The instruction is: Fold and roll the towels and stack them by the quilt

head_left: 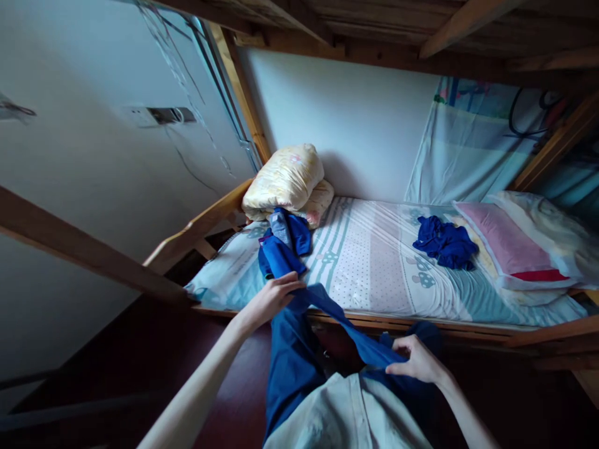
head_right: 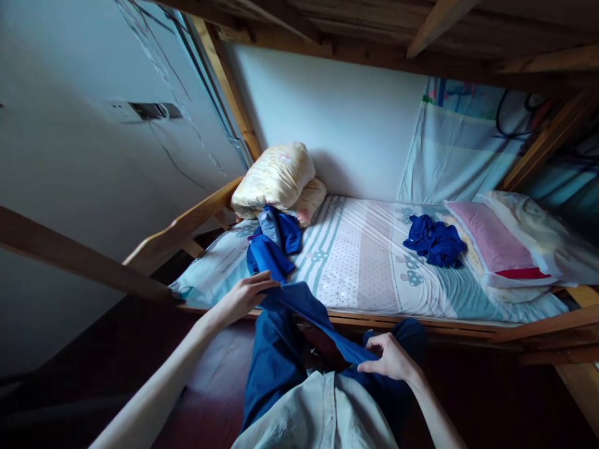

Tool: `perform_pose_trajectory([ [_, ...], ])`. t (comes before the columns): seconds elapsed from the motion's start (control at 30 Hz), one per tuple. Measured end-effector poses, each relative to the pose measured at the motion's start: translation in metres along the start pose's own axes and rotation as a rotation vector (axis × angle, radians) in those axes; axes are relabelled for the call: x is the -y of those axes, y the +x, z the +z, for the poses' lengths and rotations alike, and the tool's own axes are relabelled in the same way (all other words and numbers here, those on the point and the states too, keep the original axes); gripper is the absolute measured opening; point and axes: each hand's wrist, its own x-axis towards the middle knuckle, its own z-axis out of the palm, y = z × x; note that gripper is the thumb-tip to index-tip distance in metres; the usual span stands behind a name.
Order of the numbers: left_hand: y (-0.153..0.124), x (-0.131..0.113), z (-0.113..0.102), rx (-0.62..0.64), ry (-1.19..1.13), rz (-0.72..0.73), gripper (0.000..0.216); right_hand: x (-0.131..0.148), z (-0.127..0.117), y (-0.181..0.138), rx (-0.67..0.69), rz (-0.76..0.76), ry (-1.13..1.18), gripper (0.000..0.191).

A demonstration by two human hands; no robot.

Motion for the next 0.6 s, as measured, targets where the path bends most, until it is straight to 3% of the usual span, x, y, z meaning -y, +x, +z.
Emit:
perform_pose_trajectory([
  [0.1, -0.003, -0.006, -0.030, -0.152, 0.034, 0.006, 0.039, -0.026, 0.035, -0.002, 0.051, 0.030, -0.039, 0.014],
  [0.3, -0.004, -0.018, -0.070, -0.377, 0.149, -0.005, 0.034, -0.073, 0.103, 0.003, 0.061, -0.021, -0.010, 0.016],
  [0.47, -0.004, -0.017, -0.082, -0.477, 0.208, -0.104, 0.029, -0.097, 0.107, 0.008, 0.025, 0.033, -0.074, 0.018],
  [0.6, -0.008, -0.009, -0.088, -0.455, 0.231, -0.233, 0.031, -0.108, 0.094, 0.009, -0.069, 0.062, -0.155, 0.021],
])
